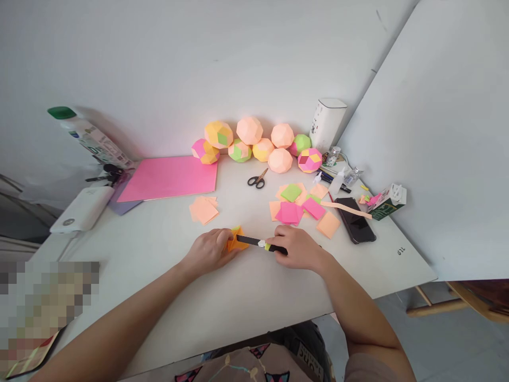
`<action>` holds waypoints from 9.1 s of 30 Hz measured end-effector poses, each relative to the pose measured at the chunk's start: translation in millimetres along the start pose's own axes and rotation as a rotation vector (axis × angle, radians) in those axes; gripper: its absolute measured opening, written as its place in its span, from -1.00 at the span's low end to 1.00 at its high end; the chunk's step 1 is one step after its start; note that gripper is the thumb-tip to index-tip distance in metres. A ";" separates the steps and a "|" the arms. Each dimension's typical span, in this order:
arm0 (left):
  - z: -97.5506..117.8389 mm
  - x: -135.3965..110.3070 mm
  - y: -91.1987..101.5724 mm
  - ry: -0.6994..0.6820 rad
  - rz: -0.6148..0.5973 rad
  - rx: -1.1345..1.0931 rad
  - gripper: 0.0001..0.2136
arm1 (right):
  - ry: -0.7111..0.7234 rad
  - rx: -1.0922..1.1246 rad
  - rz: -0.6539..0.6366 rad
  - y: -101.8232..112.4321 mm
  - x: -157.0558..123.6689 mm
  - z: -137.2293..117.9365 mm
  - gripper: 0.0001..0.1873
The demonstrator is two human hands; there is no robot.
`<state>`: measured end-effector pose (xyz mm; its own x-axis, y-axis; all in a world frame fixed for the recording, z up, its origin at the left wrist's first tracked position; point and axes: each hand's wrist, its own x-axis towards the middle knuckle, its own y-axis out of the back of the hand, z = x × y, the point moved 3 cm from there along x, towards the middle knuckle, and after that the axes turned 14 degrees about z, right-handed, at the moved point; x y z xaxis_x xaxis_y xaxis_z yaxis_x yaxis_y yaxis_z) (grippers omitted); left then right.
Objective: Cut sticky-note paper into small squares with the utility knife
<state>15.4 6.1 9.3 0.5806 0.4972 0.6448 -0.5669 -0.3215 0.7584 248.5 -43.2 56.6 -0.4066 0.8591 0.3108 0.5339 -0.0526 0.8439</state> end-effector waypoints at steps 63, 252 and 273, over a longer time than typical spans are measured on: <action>4.2 1.1 -3.5 -0.052 -0.184 0.112 -0.89 | -0.063 -0.121 -0.265 -16.5 -4.8 -17.2 -0.60; 1.2 0.5 -2.2 -0.041 -0.270 0.143 -0.85 | -0.074 -0.074 -0.309 -7.4 -5.1 -14.5 -0.59; 2.2 1.7 -1.2 -0.014 -0.280 0.128 -0.86 | -0.126 -0.126 -0.263 -16.6 -2.9 -17.7 -0.60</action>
<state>18.4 5.6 9.7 0.7121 0.5702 0.4096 -0.3062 -0.2728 0.9120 227.7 -53.8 49.4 -0.4191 0.9076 0.0250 0.3232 0.1235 0.9382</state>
